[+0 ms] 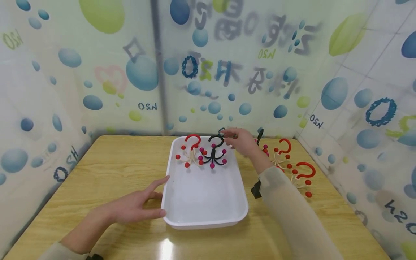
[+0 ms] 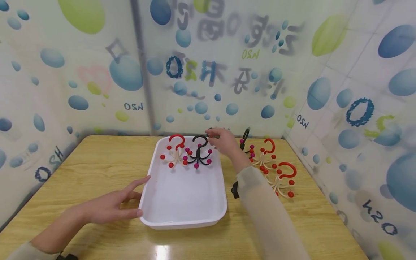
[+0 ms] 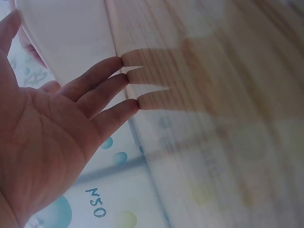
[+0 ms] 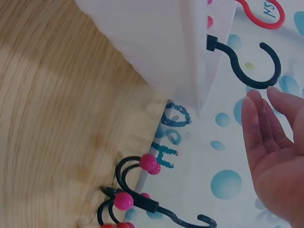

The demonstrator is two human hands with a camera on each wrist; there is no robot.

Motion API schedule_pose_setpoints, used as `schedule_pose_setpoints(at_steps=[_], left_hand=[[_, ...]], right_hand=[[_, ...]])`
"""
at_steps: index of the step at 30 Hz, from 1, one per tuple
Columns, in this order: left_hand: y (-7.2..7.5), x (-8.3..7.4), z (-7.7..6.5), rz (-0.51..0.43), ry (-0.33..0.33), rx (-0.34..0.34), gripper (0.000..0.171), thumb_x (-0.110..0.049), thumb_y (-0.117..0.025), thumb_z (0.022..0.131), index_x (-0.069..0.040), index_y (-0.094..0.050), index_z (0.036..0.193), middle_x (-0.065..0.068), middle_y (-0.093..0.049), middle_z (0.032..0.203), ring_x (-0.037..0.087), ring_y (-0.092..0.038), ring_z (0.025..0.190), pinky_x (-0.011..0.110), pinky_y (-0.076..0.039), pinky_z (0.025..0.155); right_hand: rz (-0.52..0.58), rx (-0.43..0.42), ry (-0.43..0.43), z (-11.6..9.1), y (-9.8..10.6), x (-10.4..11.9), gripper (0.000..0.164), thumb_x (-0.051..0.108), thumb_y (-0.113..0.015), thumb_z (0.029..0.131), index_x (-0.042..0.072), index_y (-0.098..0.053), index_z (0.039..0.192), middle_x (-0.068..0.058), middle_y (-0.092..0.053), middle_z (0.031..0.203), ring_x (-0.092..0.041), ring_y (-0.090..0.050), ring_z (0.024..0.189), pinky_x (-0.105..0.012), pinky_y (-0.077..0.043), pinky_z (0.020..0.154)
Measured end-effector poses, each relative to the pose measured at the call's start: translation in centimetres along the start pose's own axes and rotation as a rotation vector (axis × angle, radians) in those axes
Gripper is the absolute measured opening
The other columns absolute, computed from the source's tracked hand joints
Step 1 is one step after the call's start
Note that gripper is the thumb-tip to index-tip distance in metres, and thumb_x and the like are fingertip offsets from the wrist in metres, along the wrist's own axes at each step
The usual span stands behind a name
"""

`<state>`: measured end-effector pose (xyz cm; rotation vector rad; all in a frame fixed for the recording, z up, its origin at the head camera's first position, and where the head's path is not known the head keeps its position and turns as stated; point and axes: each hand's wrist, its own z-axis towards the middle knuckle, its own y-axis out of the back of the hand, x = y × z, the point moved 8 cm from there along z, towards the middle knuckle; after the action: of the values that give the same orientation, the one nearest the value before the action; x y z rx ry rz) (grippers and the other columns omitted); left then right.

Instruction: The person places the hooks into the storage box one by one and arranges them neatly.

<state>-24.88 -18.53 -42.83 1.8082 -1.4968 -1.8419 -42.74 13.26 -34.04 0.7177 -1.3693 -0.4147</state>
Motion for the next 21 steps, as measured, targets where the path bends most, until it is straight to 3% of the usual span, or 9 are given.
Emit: schedule_pose_setpoints(at_steps=[5,14,21], left_hand=[[0.0,0.0,0.0,0.020,-0.017,-0.011,0.095,-0.059,-0.065,0.093,-0.036,-0.006,0.163,0.005,-0.061,0.143,0.035,-0.050,0.139,0.066,-0.037,0.111],[0.0,-0.1,-0.1,0.021,-0.015,-0.015,0.095,-0.059,-0.065,0.093,-0.034,-0.007,0.164,0.006,-0.062,0.143,0.036,-0.050,0.139,0.067,-0.036,0.111],[0.0,-0.1,0.0,0.016,-0.006,-0.008,0.094,-0.058,-0.065,0.094,-0.034,-0.007,0.164,0.005,-0.061,0.143,0.036,-0.049,0.140,0.067,-0.036,0.111]], right_hand=[[-0.042,-0.038,0.030,-1.4,2.1,-0.1,0.037,0.026,-0.063,0.103,0.027,-0.063,0.139,-0.003,-0.067,0.126,-0.024,-0.069,0.103,-0.032,-0.060,0.079],[0.015,-0.029,0.072,-6.0,6.6,-0.4,0.032,0.030,-0.066,0.101,0.026,-0.067,0.132,-0.004,-0.071,0.127,-0.022,-0.068,0.094,-0.028,-0.054,0.065],[-0.088,-0.054,0.094,-10.3,10.8,-1.1,0.035,0.044,-0.066,0.098,0.026,-0.069,0.129,-0.004,-0.072,0.119,-0.022,-0.063,0.085,-0.028,-0.052,0.060]])
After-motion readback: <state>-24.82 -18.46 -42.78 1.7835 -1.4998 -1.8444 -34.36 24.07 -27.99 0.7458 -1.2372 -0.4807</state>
